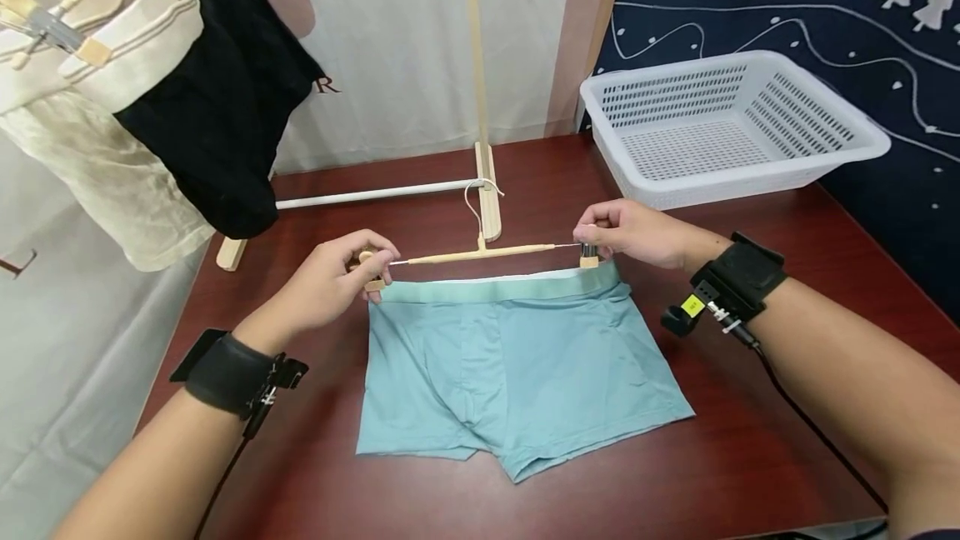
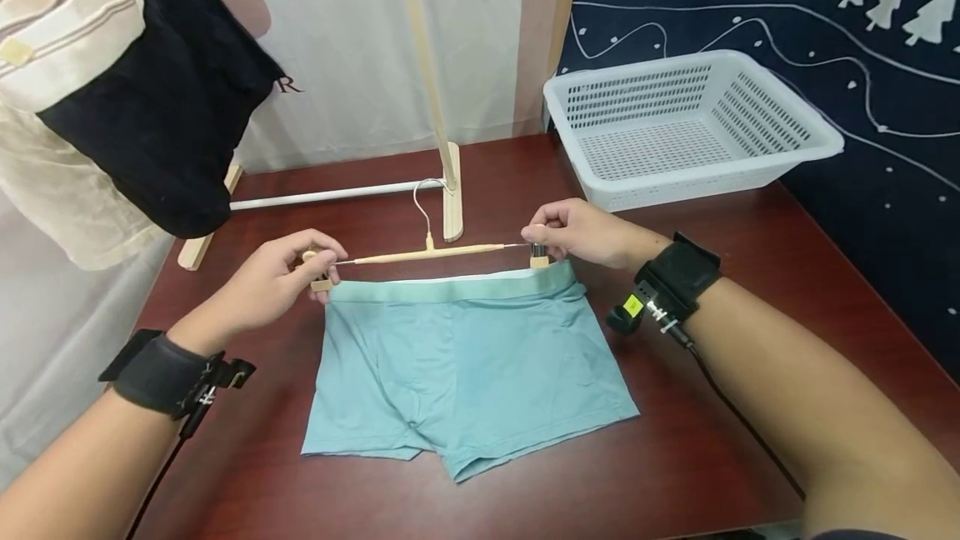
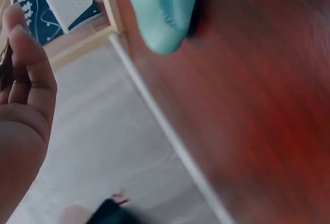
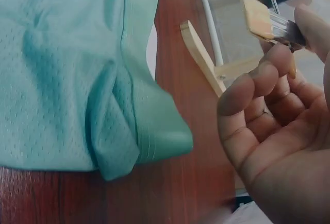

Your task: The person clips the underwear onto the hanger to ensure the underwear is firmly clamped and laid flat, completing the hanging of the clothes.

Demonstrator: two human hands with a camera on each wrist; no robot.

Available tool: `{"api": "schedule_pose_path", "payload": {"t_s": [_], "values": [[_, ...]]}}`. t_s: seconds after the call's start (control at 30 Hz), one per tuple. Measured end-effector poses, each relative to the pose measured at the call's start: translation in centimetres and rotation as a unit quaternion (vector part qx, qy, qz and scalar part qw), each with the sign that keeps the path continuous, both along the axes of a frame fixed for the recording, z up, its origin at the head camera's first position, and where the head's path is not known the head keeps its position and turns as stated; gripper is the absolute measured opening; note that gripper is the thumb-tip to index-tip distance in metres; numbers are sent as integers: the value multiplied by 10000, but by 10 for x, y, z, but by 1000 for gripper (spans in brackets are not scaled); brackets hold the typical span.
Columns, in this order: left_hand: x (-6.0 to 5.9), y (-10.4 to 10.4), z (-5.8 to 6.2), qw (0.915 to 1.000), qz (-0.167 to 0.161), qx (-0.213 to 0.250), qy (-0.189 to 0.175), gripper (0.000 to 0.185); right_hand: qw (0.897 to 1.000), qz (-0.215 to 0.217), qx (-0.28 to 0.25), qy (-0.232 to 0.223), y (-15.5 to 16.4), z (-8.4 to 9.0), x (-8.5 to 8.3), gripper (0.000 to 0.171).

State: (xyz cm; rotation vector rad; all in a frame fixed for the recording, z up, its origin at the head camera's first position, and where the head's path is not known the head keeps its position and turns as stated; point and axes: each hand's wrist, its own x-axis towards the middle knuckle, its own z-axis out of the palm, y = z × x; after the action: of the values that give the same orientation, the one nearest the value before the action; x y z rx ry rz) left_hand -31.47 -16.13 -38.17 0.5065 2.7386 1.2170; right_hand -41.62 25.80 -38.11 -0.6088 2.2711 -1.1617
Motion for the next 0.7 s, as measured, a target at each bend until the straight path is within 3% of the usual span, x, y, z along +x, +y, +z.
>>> {"api": "schedule_pose_path", "payload": {"t_s": [0.1,0.23,0.37,0.47,0.7], "values": [[-16,-2,-10,9990,79,137,-415,28,9998,-137,27,116,-1,-5,-4,34],[-35,-1,-26,9968,184,-135,-769,31,9978,-376,425,334,-5,-11,-13,43],[-49,6,-42,9924,329,-925,-743,29,9957,-521,685,344,-9,-20,-22,55],[-56,14,-50,9864,338,-1490,-612,27,9960,-590,621,269,-8,-26,-29,52],[-65,23,-52,9812,296,-1837,-506,29,9950,-657,677,320,-5,-36,-39,47]]}}
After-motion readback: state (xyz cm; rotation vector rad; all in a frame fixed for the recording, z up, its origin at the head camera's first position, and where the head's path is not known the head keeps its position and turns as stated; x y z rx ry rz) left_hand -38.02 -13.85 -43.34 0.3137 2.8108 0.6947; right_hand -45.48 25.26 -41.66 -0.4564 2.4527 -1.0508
